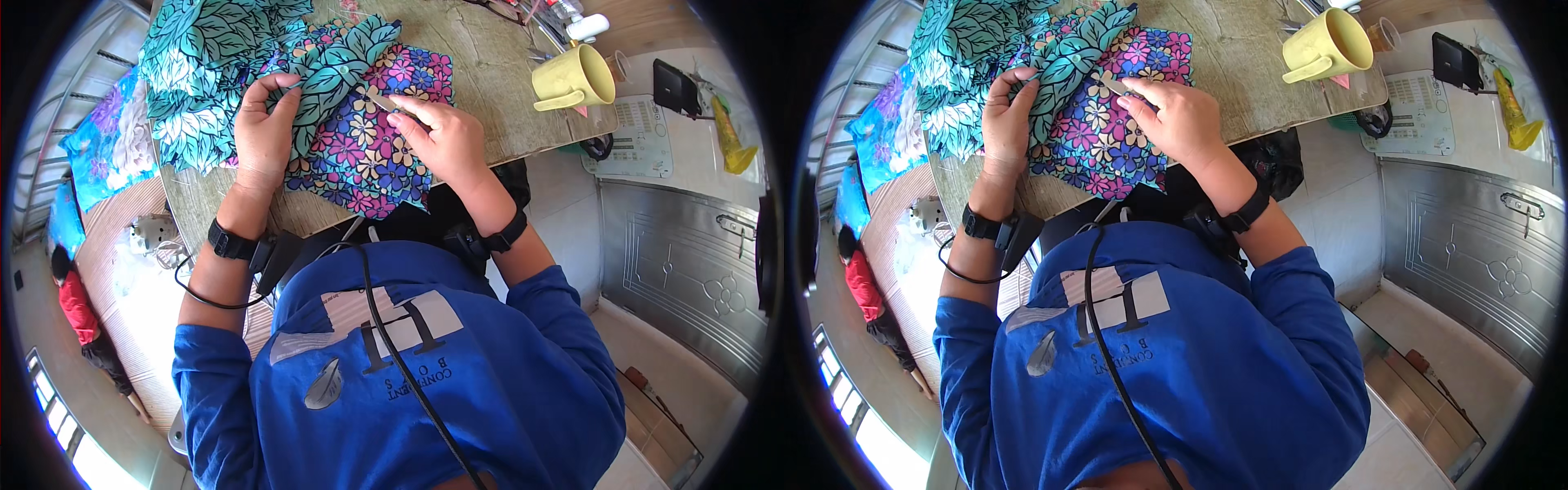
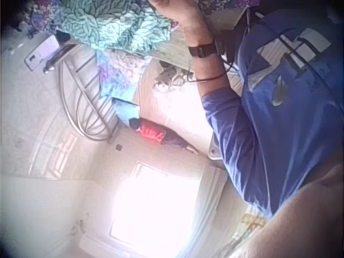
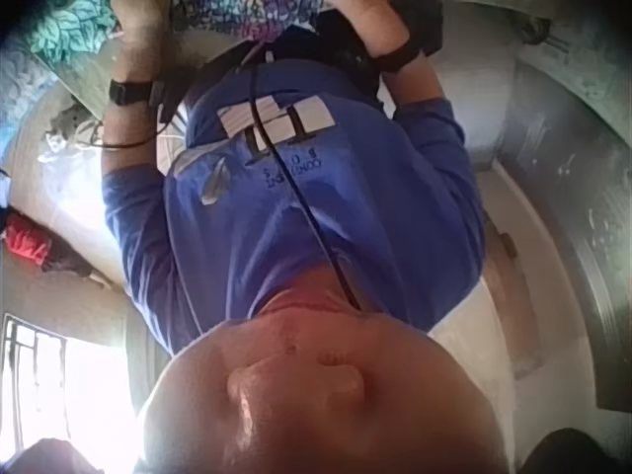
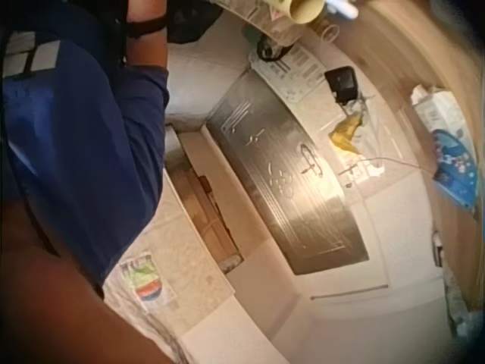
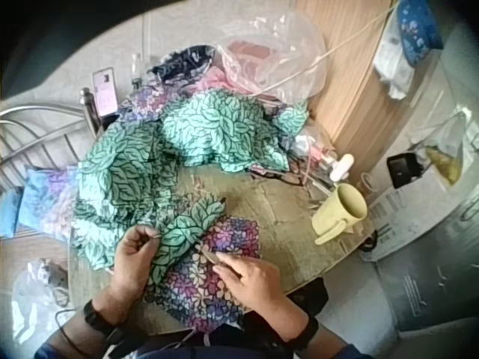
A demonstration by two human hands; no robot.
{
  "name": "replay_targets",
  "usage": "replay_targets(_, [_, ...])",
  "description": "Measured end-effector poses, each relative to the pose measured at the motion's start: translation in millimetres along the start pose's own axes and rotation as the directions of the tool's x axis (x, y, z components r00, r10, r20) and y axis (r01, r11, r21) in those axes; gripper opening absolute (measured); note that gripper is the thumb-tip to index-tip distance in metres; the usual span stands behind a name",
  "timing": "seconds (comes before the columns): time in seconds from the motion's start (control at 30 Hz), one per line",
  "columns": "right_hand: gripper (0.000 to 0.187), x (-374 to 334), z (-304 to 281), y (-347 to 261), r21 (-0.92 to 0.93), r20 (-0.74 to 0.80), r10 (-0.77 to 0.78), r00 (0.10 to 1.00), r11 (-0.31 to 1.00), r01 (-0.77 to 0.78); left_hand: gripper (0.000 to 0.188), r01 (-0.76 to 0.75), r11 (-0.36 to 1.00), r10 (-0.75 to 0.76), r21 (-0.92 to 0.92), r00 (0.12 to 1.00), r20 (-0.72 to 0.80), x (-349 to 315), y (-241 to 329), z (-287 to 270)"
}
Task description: Organizing and matching patterned fabric pieces on a workspace.
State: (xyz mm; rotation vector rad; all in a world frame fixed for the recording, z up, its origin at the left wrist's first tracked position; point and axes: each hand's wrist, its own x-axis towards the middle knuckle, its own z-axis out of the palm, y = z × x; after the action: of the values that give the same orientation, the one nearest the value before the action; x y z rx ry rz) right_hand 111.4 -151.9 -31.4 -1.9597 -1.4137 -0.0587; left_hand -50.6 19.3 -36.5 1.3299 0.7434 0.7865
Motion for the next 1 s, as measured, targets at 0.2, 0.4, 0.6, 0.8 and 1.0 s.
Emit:
replay_targets(0.2, [0.027,-0.5,-0.8,-0.1,0.028,-0.027,0.022,0.999,0.999,-0.021,0.011,-0.038,0.998,0.037,0.041,0.999,0.016,-1.1,-0.1,0.7])
replay_targets(0.4, [0.03,1.2,-1.1,-2.4,0.017,-0.008,0.045,0.999,0.999,-0.044,0.013,-0.088,0.992,0.082,0.087,0.994,0.071,-4.6,2.9,-0.6])
replay_targets(0.6, [0.034,-0.2,1.2,2.6,0.034,-0.057,0.06,0.997,0.998,-0.058,0.013,-0.402,0.818,0.273,0.412,0.901,0.338,-16.6,16.9,1.8])
replay_targets(0.8, [0.037,-1.0,3.7,7.1,0.091,-0.085,0.078,0.993,0.993,-0.07,0.024,-0.654,0.547,0.082,0.523,0.663,0.744,-22.3,41.4,-0.7])
replay_targets(1.0, [0.036,-0.6,0.4,2.9,0.109,-0.083,0.092,0.992,0.991,-0.083,0.025,-0.728,0.492,0.108,0.478,0.596,0.796,-26.3,40.0,2.2])
